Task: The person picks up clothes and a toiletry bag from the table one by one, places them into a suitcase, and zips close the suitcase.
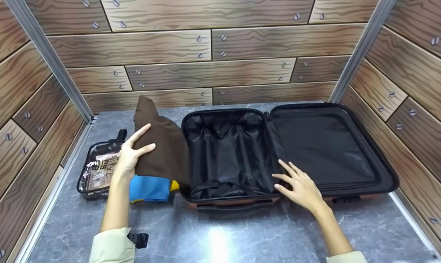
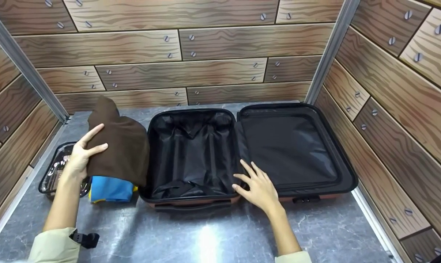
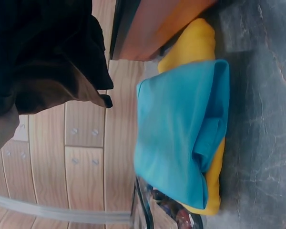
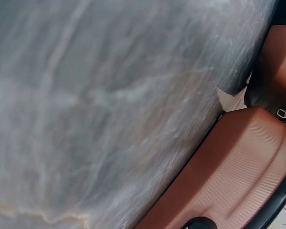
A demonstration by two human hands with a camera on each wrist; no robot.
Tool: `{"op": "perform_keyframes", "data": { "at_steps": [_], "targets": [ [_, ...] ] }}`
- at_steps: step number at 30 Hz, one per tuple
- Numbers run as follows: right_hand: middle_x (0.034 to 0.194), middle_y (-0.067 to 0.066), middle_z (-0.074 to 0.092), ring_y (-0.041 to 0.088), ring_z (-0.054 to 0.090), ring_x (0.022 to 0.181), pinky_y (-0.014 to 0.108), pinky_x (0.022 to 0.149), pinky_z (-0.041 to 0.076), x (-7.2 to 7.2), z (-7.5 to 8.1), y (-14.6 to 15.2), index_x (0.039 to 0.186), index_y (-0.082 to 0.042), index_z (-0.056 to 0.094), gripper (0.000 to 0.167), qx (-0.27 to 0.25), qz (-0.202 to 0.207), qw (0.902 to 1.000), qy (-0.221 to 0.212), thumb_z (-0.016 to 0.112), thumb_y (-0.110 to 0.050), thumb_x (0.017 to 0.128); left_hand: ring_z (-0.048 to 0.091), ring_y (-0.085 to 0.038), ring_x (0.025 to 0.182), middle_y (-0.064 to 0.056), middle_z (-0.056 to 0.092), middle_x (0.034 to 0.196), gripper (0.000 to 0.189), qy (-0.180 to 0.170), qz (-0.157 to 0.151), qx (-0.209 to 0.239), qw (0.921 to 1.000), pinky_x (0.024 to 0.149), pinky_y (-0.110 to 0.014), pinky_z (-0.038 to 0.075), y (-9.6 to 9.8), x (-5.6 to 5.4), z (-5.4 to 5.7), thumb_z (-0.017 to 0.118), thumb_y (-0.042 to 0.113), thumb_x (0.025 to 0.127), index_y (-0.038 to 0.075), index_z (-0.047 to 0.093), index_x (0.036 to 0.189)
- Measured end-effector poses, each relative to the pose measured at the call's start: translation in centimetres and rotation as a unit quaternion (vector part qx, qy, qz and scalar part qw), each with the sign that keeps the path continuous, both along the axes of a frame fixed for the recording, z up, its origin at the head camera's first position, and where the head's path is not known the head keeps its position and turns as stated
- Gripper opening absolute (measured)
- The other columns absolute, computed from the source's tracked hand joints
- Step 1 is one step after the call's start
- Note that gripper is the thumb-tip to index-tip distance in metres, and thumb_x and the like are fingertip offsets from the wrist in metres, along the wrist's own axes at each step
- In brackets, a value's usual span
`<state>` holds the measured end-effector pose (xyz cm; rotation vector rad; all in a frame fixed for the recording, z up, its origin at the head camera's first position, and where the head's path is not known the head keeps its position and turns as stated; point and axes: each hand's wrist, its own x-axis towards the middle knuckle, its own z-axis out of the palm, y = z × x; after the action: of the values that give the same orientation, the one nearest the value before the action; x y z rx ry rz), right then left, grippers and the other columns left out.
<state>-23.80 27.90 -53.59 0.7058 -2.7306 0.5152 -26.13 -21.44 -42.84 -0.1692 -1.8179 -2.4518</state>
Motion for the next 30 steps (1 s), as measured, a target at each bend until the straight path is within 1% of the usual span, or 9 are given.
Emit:
{"op": "perform_keyframes", "data": {
  "at_steps": [4, 9, 16, 22, 26, 30],
  "targets": [
    [0.147, -0.003, 0.029, 0.032, 0.027, 0.131, 0.057, 0.096, 0.027, 0.1, -0.2, 0.0, 0.117, -0.027, 0.064, 0.036, 0.001, -0.001, 1.0, -0.002, 0.061, -0.043, 0.085, 0.055, -0.028, 0.099, -0.014, 0.05, 0.125, 0.055, 0.004, -0.008, -0.003, 1.0, 0.08, -0.036, 0.048, 1.0, -0.2, -0.2, 0.067, -0.004, 0.08, 0.016, 0.055, 0.13],
    [0.147, -0.003, 0.029, 0.032, 0.027, 0.131, 0.059, 0.094, 0.028, 0.2, -0.2, 0.0, 0.117, -0.025, 0.064, 0.037, -0.002, 0.003, 1.0, -0.004, 0.06, -0.044, 0.086, 0.054, -0.029, 0.101, -0.013, 0.049, 0.127, 0.056, 0.004, -0.021, -0.009, 0.9997, 0.082, -0.037, 0.048, 2.4, -0.7, -0.4, 0.069, -0.002, 0.079, 0.015, 0.054, 0.131],
    [0.147, -0.002, 0.029, 0.033, 0.027, 0.131, 0.057, 0.095, 0.028, -0.1, 0.1, 0.1, 0.117, -0.026, 0.064, 0.037, 0.001, 0.003, 1.0, 0.001, 0.059, -0.044, 0.086, 0.05, -0.03, 0.108, -0.01, 0.047, 0.13, 0.057, 0.004, -0.046, -0.025, 0.9986, 0.087, -0.038, 0.045, 4.0, -1.3, -0.1, 0.07, 0.002, 0.079, 0.016, 0.053, 0.131],
    [0.146, -0.002, 0.03, 0.033, 0.028, 0.13, 0.058, 0.094, 0.029, -0.2, 0.2, 0.1, 0.117, -0.025, 0.065, 0.035, -0.003, 0.003, 1.0, 0.003, 0.062, -0.041, 0.085, 0.048, -0.03, 0.111, -0.009, 0.043, 0.134, 0.057, -0.002, -0.064, -0.016, 0.9978, 0.09, -0.04, 0.043, 5.3, -1.9, 0.0, 0.068, 0.0, 0.081, 0.015, 0.05, 0.133],
    [0.146, -0.001, 0.031, 0.033, 0.029, 0.13, 0.057, 0.095, 0.029, -0.2, 0.1, 0.1, 0.116, -0.026, 0.065, 0.036, -0.004, 0.005, 1.0, 0.007, 0.061, -0.042, 0.085, 0.049, -0.03, 0.11, -0.008, 0.043, 0.134, 0.059, 0.001, -0.069, -0.009, 0.9976, 0.089, -0.04, 0.043, 6.2, -2.2, -0.4, 0.067, 0.0, 0.081, 0.014, 0.048, 0.136],
    [0.146, -0.001, 0.031, 0.033, 0.029, 0.13, 0.057, 0.095, 0.03, -0.2, 0.0, 0.1, 0.117, -0.026, 0.064, 0.037, -0.003, 0.008, 0.9999, 0.007, 0.058, -0.046, 0.086, 0.05, -0.03, 0.109, -0.009, 0.045, 0.133, 0.059, 0.004, -0.07, 0.009, 0.9975, 0.089, -0.04, 0.043, 7.3, -2.3, -0.7, 0.068, 0.0, 0.08, 0.013, 0.049, 0.135]
  ]
}}
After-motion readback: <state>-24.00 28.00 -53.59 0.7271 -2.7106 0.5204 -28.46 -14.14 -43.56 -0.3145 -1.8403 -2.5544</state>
